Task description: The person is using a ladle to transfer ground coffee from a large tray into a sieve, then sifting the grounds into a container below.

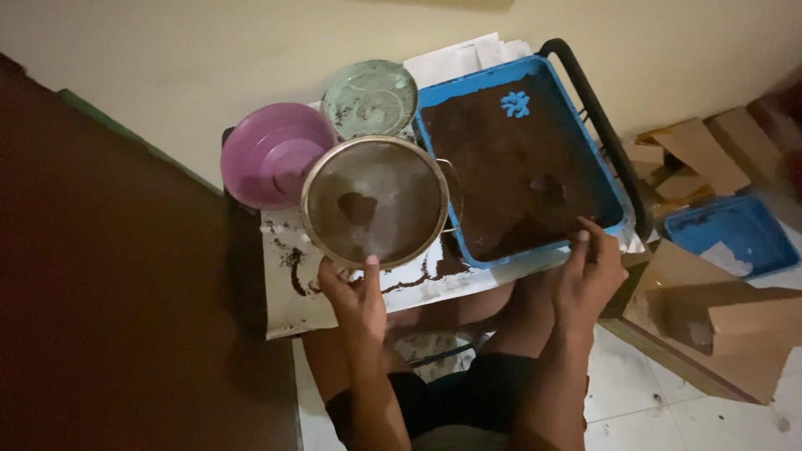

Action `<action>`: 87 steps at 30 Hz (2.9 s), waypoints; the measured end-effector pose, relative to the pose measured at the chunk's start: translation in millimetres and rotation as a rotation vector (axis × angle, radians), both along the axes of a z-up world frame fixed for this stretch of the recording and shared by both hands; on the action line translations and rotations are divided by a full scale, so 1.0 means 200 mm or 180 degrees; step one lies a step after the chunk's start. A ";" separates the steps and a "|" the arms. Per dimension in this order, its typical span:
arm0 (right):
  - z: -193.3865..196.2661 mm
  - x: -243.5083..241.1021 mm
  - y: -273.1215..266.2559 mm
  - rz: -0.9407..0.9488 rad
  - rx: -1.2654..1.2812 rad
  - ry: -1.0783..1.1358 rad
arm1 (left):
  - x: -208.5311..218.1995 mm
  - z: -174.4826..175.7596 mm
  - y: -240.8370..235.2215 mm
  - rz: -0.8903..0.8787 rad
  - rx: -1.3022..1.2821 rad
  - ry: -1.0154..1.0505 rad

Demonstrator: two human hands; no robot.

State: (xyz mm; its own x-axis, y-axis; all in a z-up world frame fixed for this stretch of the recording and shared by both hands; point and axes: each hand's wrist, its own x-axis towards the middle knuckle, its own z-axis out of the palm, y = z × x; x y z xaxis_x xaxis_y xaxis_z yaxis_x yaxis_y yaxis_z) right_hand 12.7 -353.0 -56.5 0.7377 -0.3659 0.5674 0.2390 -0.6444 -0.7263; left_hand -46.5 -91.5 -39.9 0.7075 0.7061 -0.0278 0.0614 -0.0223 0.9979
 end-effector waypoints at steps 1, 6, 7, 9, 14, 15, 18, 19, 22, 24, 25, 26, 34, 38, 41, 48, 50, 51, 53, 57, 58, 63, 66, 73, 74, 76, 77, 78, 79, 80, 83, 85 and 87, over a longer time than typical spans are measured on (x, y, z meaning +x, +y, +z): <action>0.01 0.00 0.00 -0.0011 -0.0027 -0.0041 | 0.00 -0.03 0.01 -0.0013 -0.0028 -0.0086; 0.05 -0.02 0.04 -0.0158 0.0089 -0.0170 | -0.02 0.03 0.00 -0.0069 -0.0002 0.0087; 0.08 -0.02 0.06 -0.0164 0.0137 -0.0234 | -0.02 0.03 0.00 -0.0119 0.0050 0.0102; 0.11 -0.02 0.10 -0.0112 0.0245 -0.0296 | -0.01 0.01 0.01 -0.0079 0.0063 0.0066; 0.21 -0.05 0.24 0.0137 0.0459 -0.0609 | -0.03 -0.02 0.04 -0.0133 0.0094 0.0026; 0.28 -0.08 0.31 0.0357 0.0469 -0.0606 | -0.03 -0.03 0.04 -0.0126 0.0104 0.0070; 0.42 -0.16 0.43 0.0638 0.0383 -0.0512 | -0.03 0.00 0.04 -0.0158 0.0097 0.0048; 0.44 -0.18 0.46 0.0684 0.0286 -0.0426 | -0.03 0.01 0.04 -0.0212 0.0083 -0.0024; 0.32 -0.11 0.43 0.0654 0.0380 -0.0826 | -0.05 0.00 0.07 -0.0273 0.0057 0.0000; 0.29 -0.07 0.38 0.0647 0.0301 -0.0869 | -0.05 -0.01 0.08 -0.0227 0.0079 -0.0016; 0.27 -0.06 0.35 0.0629 0.0229 -0.0902 | -0.05 -0.01 0.09 -0.0193 0.0108 -0.0021; 0.24 -0.04 0.34 0.0625 0.0218 -0.0900 | -0.05 -0.02 0.09 -0.0198 0.0097 -0.0021; 0.03 0.07 0.25 0.0341 0.0105 -0.0707 | -0.04 -0.10 0.11 -0.0302 0.0112 0.0033; -0.05 0.21 0.25 0.0633 0.0152 -0.0814 | -0.04 -0.08 0.11 -0.0280 0.0186 -0.0015; 0.06 0.27 0.30 0.0648 -0.0219 -0.0433 | -0.05 0.01 0.09 -0.0292 0.0107 0.0090; 0.03 0.35 0.34 0.0544 -0.0497 -0.0045 | -0.04 0.00 0.10 -0.0245 0.0145 0.0149; 0.00 0.36 0.34 0.0512 -0.0543 0.0002 | -0.05 0.00 0.09 -0.0256 0.0173 0.0156; 0.01 0.35 0.33 0.0495 -0.0536 0.0084 | -0.05 0.00 0.09 -0.0279 0.0178 0.0138; 0.02 0.34 0.33 0.0469 -0.0528 0.0168 | -0.05 0.00 0.09 -0.0309 0.0186 0.0121; 0.06 0.32 0.32 0.0554 -0.0235 0.0056 | -0.04 0.02 0.10 -0.0341 0.0104 0.0175; 0.07 0.32 0.32 0.0594 -0.0194 0.0000 | -0.04 0.01 0.11 -0.0352 0.0039 0.0193; -0.01 0.31 0.26 0.0671 0.0145 -0.0182 | -0.06 0.06 0.10 -0.0331 0.0037 0.0149; 0.08 0.25 0.28 0.0722 0.0417 -0.0208 | -0.06 0.07 0.10 -0.0333 0.0021 0.0162; 0.16 0.16 0.29 0.1321 0.1187 -0.0656 | -0.05 0.05 0.10 -0.0340 0.0080 0.0137; 0.20 0.13 0.31 0.1323 0.1189 -0.0654 | -0.06 0.05 0.10 -0.0337 0.0081 0.0139; 0.29 0.07 0.35 0.1257 0.1190 -0.0754 | -0.06 0.07 0.09 -0.0270 0.0067 0.0304; 0.28 0.07 0.34 0.1262 0.1192 -0.0750 | -0.06 0.07 0.09 -0.0264 0.0068 0.0307; 0.28 0.06 0.33 0.1285 0.1163 -0.0737 | -0.06 0.07 0.10 -0.0288 0.0053 0.0244; 0.28 0.05 0.32 0.1305 0.1133 -0.0725 | -0.05 0.06 0.10 -0.0315 0.0039 0.0180; 0.29 0.04 0.33 0.1307 0.1136 -0.0723 | -0.05 0.06 0.10 -0.0312 0.0040 0.0183; 0.28 0.02 0.33 0.1403 0.1158 -0.0777 | -0.05 0.04 0.10 -0.0287 0.0047 0.0277; 0.25 0.02 0.31 0.1613 0.1173 -0.0741 | -0.05 0.01 0.11 -0.0328 0.0146 0.0054; 0.33 0.01 0.34 0.1789 0.0752 -0.0661 | -0.05 0.03 0.10 -0.0316 0.0110 0.0124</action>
